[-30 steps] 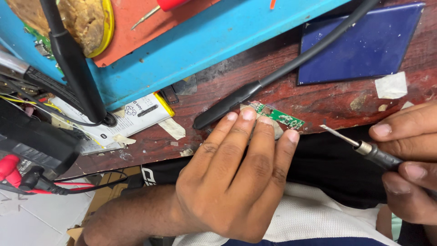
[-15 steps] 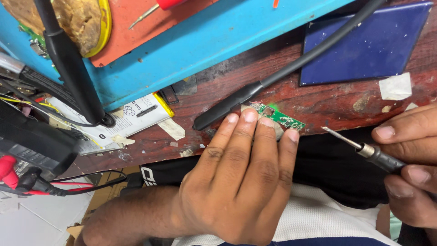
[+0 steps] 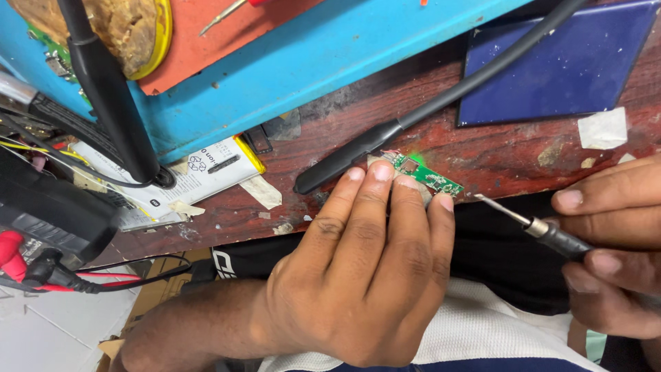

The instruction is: The person twists the ends of a wire between their fingers, then holds a small green circuit board against the workbench edge and solders its contacts with a soldering iron, repositioning the board as they work. They then handle the wire again and set the board on the cluttered workbench.

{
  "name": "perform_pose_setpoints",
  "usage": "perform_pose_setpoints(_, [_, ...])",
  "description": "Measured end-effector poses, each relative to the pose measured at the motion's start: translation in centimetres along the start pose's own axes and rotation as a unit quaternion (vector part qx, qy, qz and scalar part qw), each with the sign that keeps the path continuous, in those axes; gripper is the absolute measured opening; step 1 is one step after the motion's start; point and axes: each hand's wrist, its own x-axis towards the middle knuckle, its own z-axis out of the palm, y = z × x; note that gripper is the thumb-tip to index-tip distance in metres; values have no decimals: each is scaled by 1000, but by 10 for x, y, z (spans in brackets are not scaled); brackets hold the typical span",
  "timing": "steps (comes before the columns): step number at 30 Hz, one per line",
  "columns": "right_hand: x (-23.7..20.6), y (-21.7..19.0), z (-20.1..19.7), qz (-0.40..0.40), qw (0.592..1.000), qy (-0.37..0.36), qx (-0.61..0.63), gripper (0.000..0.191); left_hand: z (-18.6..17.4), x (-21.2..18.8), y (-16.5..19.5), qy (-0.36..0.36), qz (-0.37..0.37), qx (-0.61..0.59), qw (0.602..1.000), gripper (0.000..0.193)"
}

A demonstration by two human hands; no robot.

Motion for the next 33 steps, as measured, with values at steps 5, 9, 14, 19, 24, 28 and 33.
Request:
perform_pose_setpoints(5, [9, 5, 2, -44, 999, -21, -1, 37, 0, 0, -5, 2, 25, 10, 1000, 17])
perform_pose_setpoints(9, [11, 1, 2, -34, 999, -36, -20, 40, 0, 0, -5, 3, 23, 17, 1000, 16])
perform_pose_setpoints(14, [14, 0, 3, -41, 998, -29, -35, 42, 0, 0, -5, 4, 30, 26, 999, 14])
perform_pose_setpoints(19, [16, 0, 4, -47, 998, -26, -39, 38, 1, -1, -7, 13, 36, 23, 999, 14])
perform_pose_setpoints(24, [14, -1, 4, -42, 998, -23, -42, 34, 2, -2, -6, 16, 28, 19, 999, 13])
perform_pose_setpoints(28, [11, -2, 6, -31, 998, -18, -48, 32, 1, -1, -6, 13, 27, 20, 999, 13])
perform_pose_setpoints(33, [8, -5, 5, 1, 999, -20, -46, 29, -2, 0, -7, 9, 29, 24, 999, 13])
